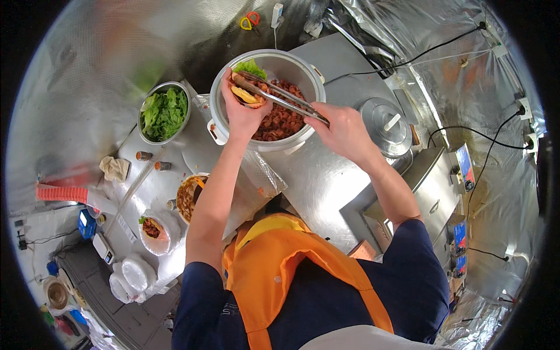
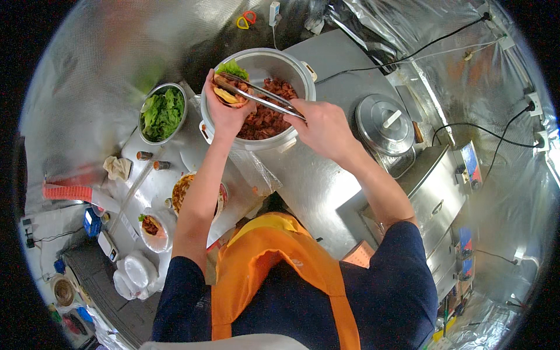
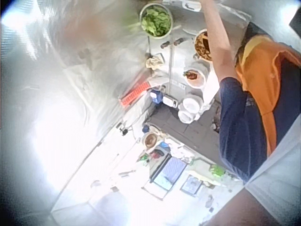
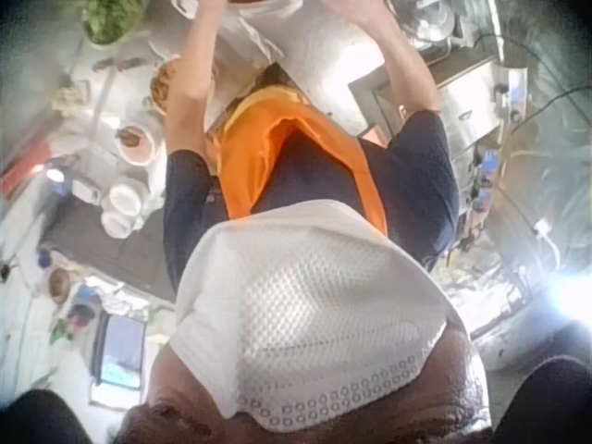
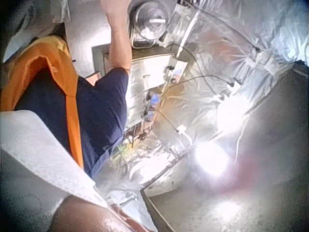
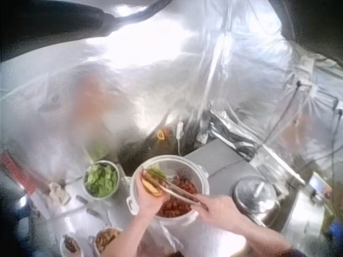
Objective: The person assembles tacos by filling tortillas with sauce, lettuce, and meat using tongs. They place the finished tacos into a plastic bag, seal it, and attach a receipt to the package.
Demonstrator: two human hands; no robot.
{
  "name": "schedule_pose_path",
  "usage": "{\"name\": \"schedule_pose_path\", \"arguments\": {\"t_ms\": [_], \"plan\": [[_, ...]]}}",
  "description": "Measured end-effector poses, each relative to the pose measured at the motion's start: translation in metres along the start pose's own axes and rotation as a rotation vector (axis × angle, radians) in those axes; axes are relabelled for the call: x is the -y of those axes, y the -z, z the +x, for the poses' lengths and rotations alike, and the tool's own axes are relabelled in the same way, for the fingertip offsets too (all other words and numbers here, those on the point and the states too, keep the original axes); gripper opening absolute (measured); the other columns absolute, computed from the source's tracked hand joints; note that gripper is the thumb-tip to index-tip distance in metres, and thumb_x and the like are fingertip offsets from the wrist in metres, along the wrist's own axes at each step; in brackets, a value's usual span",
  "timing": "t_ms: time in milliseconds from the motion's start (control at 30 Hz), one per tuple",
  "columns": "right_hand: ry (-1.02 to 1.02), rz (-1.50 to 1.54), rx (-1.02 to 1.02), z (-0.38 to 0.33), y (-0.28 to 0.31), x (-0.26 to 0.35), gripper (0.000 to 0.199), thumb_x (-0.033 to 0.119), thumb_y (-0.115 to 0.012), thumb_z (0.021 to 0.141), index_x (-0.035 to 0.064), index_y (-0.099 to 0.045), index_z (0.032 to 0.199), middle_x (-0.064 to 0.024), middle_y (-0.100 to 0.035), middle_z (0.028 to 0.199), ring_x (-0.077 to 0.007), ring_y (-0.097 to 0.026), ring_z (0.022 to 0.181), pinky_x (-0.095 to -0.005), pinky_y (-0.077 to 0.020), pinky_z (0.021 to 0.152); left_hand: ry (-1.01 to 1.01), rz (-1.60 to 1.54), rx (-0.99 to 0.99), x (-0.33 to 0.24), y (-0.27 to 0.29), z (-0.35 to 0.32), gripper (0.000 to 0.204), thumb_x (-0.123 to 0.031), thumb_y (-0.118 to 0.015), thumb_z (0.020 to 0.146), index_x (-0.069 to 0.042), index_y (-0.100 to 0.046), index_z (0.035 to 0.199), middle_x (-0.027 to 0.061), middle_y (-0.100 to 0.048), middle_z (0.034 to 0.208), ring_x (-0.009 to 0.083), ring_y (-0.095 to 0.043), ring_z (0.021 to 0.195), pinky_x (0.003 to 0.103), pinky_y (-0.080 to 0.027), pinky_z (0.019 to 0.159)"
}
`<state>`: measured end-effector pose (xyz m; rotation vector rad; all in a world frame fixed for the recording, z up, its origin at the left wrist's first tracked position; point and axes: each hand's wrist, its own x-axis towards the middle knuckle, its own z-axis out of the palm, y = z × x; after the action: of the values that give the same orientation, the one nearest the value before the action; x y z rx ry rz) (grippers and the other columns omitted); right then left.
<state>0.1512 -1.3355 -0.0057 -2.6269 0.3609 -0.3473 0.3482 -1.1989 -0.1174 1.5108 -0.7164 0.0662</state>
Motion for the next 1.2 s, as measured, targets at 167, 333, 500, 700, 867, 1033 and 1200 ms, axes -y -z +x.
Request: {"name": "schedule_pose_path", "arguments": {"t_ms": [167,333,500,700,867,1033,1200], "plan": [[0.059,-0.060,-0.133,-0.002,0.017,0.005,0.029,0.028,-0.071,0.094,0.0060,-0.070,0.112,-0.0187,-0.069,0.081,-0.0399,-0.068,0.074,-0.0474,-0.0536,0.065,-0.088,0.006,0.007,0.011,0.000,-0.004,0.106,-0.005,-0.094,0.066,-0.002,-0.031,0.152,0.0143,-0.047,0.143,0.0245,-0.052,0.131,0.037,-0.043,0.113],[0.040,-0.098,-0.080,-0.002,0.021,-0.003,0.034,0.027,-0.072,0.093,0.0068,-0.069,0.120,-0.0188,-0.069,0.080,-0.0390,-0.068,0.074,-0.0457,-0.0536,0.065,-0.046,0.017,0.010,0.013,0.000,-0.003,0.105,-0.004,-0.093,0.069,-0.003,-0.029,0.153,0.0152,-0.047,0.145,0.0250,-0.053,0.131,0.037,-0.045,0.112],[-0.005,0.050,-0.103,-0.035,0.030,-0.012,0.033,0.024,-0.074,0.093,0.0075,-0.071,0.121,-0.0172,-0.067,0.075,-0.0362,-0.068,0.069,-0.0431,-0.0518,0.063,0.007,-0.114,0.000,0.016,0.008,0.001,0.109,0.004,-0.088,0.069,-0.006,-0.024,0.156,0.0150,-0.047,0.145,0.0247,-0.053,0.132,0.037,-0.046,0.112],[-0.104,0.219,-0.080,-0.036,0.024,-0.005,0.023,0.020,-0.073,0.095,0.0055,-0.075,0.112,-0.0184,-0.063,0.071,-0.0334,-0.059,0.058,-0.0396,-0.0486,0.058,0.011,-0.124,-0.004,0.012,0.015,-0.005,0.109,0.006,-0.086,0.068,-0.007,-0.024,0.156,0.0141,-0.048,0.144,0.0246,-0.054,0.131,0.037,-0.046,0.112],[-0.127,-0.041,-0.182,-0.037,0.035,-0.014,0.030,0.023,-0.076,0.093,0.0044,-0.074,0.116,-0.0155,-0.068,0.076,-0.0257,-0.064,0.060,-0.0365,-0.0492,0.056,-0.006,-0.184,-0.004,0.017,0.023,-0.015,0.106,0.003,-0.090,0.069,-0.006,-0.027,0.154,0.0138,-0.048,0.143,0.0244,-0.055,0.130,0.037,-0.048,0.111],[0.331,-0.440,-0.416,-0.023,0.012,0.032,0.044,0.019,-0.077,0.085,0.0044,-0.069,0.125,-0.0081,-0.070,0.085,-0.0215,-0.070,0.073,-0.0335,-0.0537,0.059,0.014,-0.144,0.025,-0.006,0.037,-0.031,0.103,-0.001,-0.091,0.069,-0.005,-0.029,0.152,0.0131,-0.049,0.142,0.0238,-0.054,0.130,0.036,-0.047,0.112],[0.541,-0.696,-0.128,-0.032,-0.007,0.097,0.052,0.009,-0.067,0.077,0.0000,-0.066,0.128,-0.0053,-0.061,0.085,-0.0202,-0.063,0.081,-0.0324,-0.0523,0.068,0.064,-0.253,0.004,-0.013,0.091,-0.056,0.106,-0.001,-0.091,0.070,-0.006,-0.026,0.153,0.0138,-0.050,0.140,0.0231,-0.057,0.126,0.037,-0.047,0.111]]}}
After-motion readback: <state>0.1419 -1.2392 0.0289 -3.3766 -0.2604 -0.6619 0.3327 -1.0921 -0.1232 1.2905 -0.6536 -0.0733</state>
